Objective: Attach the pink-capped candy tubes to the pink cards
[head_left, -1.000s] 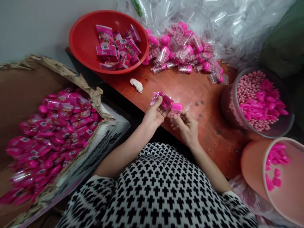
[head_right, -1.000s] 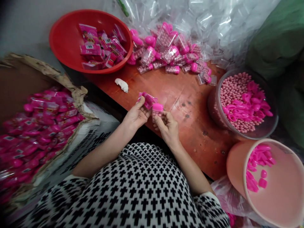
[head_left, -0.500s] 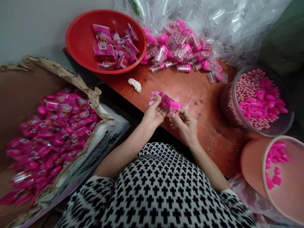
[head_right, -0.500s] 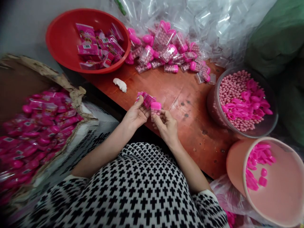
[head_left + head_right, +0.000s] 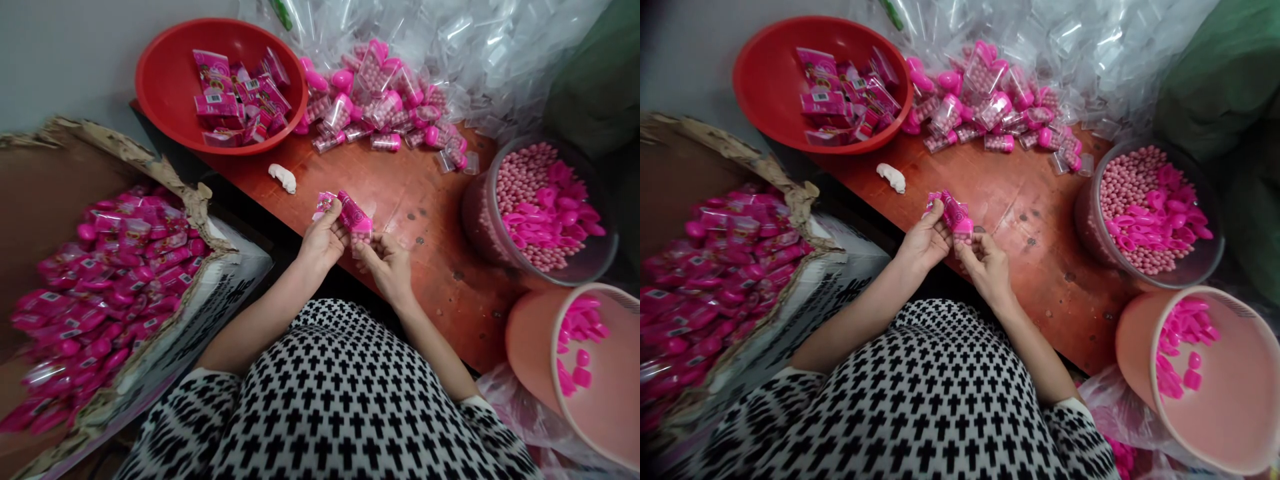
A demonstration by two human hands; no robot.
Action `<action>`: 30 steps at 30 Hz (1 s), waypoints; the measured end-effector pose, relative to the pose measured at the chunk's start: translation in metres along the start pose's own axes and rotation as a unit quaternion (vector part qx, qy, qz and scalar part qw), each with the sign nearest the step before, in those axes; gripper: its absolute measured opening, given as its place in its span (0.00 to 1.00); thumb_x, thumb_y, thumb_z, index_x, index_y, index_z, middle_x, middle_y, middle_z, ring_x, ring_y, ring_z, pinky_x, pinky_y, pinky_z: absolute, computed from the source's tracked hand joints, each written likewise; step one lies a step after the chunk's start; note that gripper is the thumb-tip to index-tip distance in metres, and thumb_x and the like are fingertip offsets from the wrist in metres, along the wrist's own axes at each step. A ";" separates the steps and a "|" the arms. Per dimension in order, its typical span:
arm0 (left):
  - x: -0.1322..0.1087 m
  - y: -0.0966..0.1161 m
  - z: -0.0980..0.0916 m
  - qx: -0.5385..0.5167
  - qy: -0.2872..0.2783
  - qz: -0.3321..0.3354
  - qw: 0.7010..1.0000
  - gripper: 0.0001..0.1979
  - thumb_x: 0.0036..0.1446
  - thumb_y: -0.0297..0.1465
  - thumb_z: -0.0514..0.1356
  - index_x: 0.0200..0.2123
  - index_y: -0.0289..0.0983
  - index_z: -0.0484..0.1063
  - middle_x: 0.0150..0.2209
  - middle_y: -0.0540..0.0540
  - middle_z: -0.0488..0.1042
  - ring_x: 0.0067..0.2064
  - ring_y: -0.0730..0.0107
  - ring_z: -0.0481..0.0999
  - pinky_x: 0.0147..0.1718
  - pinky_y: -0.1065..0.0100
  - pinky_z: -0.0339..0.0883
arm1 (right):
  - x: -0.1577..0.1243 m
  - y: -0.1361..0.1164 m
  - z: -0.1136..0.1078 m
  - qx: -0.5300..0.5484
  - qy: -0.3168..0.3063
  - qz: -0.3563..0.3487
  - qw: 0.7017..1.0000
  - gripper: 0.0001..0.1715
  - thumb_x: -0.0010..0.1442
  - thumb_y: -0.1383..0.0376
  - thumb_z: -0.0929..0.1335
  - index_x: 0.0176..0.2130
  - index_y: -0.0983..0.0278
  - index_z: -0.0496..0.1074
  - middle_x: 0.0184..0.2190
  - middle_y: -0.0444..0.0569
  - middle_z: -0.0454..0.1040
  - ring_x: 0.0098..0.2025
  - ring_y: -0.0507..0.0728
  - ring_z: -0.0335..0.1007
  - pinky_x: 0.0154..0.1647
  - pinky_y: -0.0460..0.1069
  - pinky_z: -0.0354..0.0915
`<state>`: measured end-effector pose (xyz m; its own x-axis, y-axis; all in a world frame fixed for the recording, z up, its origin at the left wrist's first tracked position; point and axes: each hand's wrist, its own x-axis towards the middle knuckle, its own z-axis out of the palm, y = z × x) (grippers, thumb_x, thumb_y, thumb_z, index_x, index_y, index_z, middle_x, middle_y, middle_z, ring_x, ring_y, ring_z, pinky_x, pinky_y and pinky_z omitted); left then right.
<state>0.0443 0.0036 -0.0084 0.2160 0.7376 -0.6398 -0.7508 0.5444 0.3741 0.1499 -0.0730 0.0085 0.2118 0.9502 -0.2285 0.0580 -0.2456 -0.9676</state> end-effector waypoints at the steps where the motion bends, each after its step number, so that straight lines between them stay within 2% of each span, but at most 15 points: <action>1: 0.000 0.000 0.000 0.011 -0.007 0.004 1.000 0.08 0.52 0.33 0.67 0.31 0.36 0.72 0.27 0.50 0.78 0.27 0.75 0.77 0.32 0.73 0.73 | 0.001 0.000 0.000 0.011 -0.008 0.009 1.000 0.16 0.54 0.54 0.71 0.36 0.62 0.70 0.26 0.42 0.76 0.21 0.49 0.70 0.20 0.44 0.68; 4: -0.002 0.002 -0.001 0.039 -0.043 0.015 0.998 0.10 0.50 0.34 0.69 0.31 0.36 0.72 0.28 0.49 0.78 0.29 0.72 0.79 0.34 0.71 0.74 | 0.002 0.001 0.000 0.016 -0.004 0.003 1.000 0.16 0.55 0.54 0.71 0.37 0.62 0.70 0.26 0.42 0.76 0.21 0.49 0.69 0.21 0.44 0.69; 7: -0.006 0.004 0.001 0.066 -0.099 0.021 0.993 0.11 0.47 0.33 0.70 0.31 0.35 0.72 0.28 0.48 0.78 0.29 0.72 0.79 0.35 0.70 0.75 | 0.001 0.005 0.000 -0.042 0.034 -0.055 0.997 0.15 0.57 0.54 0.70 0.38 0.62 0.70 0.30 0.44 0.76 0.25 0.49 0.71 0.26 0.46 0.71; 10: -0.009 0.003 0.004 0.101 -0.145 0.019 0.984 0.12 0.44 0.29 0.71 0.30 0.33 0.72 0.26 0.50 0.77 0.26 0.75 0.77 0.31 0.73 0.74 | 0.001 0.009 0.000 -0.081 0.037 -0.090 0.992 0.14 0.59 0.54 0.68 0.40 0.61 0.71 0.35 0.46 0.77 0.31 0.51 0.73 0.32 0.47 0.72; 15: -0.008 0.001 0.005 0.132 -0.122 -0.007 0.984 0.11 0.46 0.30 0.70 0.26 0.31 0.72 0.22 0.49 0.75 0.23 0.74 0.74 0.27 0.72 0.71 | 0.002 0.010 0.000 -0.103 0.039 -0.100 0.989 0.14 0.59 0.54 0.68 0.40 0.61 0.71 0.34 0.46 0.77 0.31 0.51 0.73 0.31 0.47 0.72; 19: -0.005 0.006 0.002 0.174 -0.141 0.009 0.975 0.13 0.43 0.32 0.71 0.23 0.30 0.73 0.21 0.46 0.74 0.22 0.72 0.74 0.24 0.71 0.69 | 0.007 0.008 -0.003 0.013 -0.021 -0.031 0.999 0.16 0.56 0.53 0.70 0.39 0.61 0.71 0.29 0.43 0.77 0.23 0.49 0.70 0.23 0.44 0.70; 23: -0.004 0.011 0.003 0.228 -0.181 0.022 0.956 0.13 0.41 0.34 0.72 0.23 0.30 0.76 0.21 0.45 0.75 0.22 0.73 0.72 0.23 0.72 0.67 | 0.013 0.009 -0.006 0.120 -0.076 0.026 0.989 0.16 0.53 0.53 0.72 0.35 0.62 0.71 0.26 0.42 0.76 0.19 0.48 0.68 0.17 0.43 0.66; 25: -0.004 0.012 0.003 0.244 -0.189 0.036 0.951 0.12 0.41 0.33 0.72 0.23 0.30 0.76 0.21 0.46 0.75 0.21 0.74 0.72 0.23 0.72 0.67 | 0.013 0.010 -0.006 0.115 -0.060 0.016 0.991 0.15 0.53 0.54 0.72 0.35 0.62 0.71 0.26 0.42 0.77 0.20 0.48 0.69 0.18 0.44 0.67; 28: -0.006 0.008 0.004 0.245 -0.180 0.052 0.951 0.11 0.42 0.33 0.71 0.24 0.31 0.77 0.23 0.46 0.76 0.24 0.73 0.74 0.25 0.72 0.69 | 0.012 0.012 -0.004 0.045 0.014 -0.045 0.998 0.15 0.54 0.56 0.71 0.39 0.62 0.72 0.31 0.43 0.77 0.25 0.49 0.71 0.24 0.45 0.70; 30: -0.007 0.005 0.004 0.237 -0.168 0.058 0.955 0.11 0.42 0.33 0.71 0.24 0.31 0.77 0.22 0.47 0.76 0.23 0.74 0.73 0.24 0.73 0.68 | 0.012 0.012 -0.003 0.040 0.022 -0.049 0.998 0.15 0.55 0.56 0.71 0.39 0.62 0.72 0.30 0.43 0.77 0.24 0.48 0.70 0.24 0.44 0.69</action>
<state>0.0416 0.0029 0.0009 0.3971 0.8467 -0.3542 -0.4312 0.5128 0.7424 0.1560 -0.0650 -0.0060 0.2525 0.9590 -0.1290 0.0030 -0.1341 -0.9910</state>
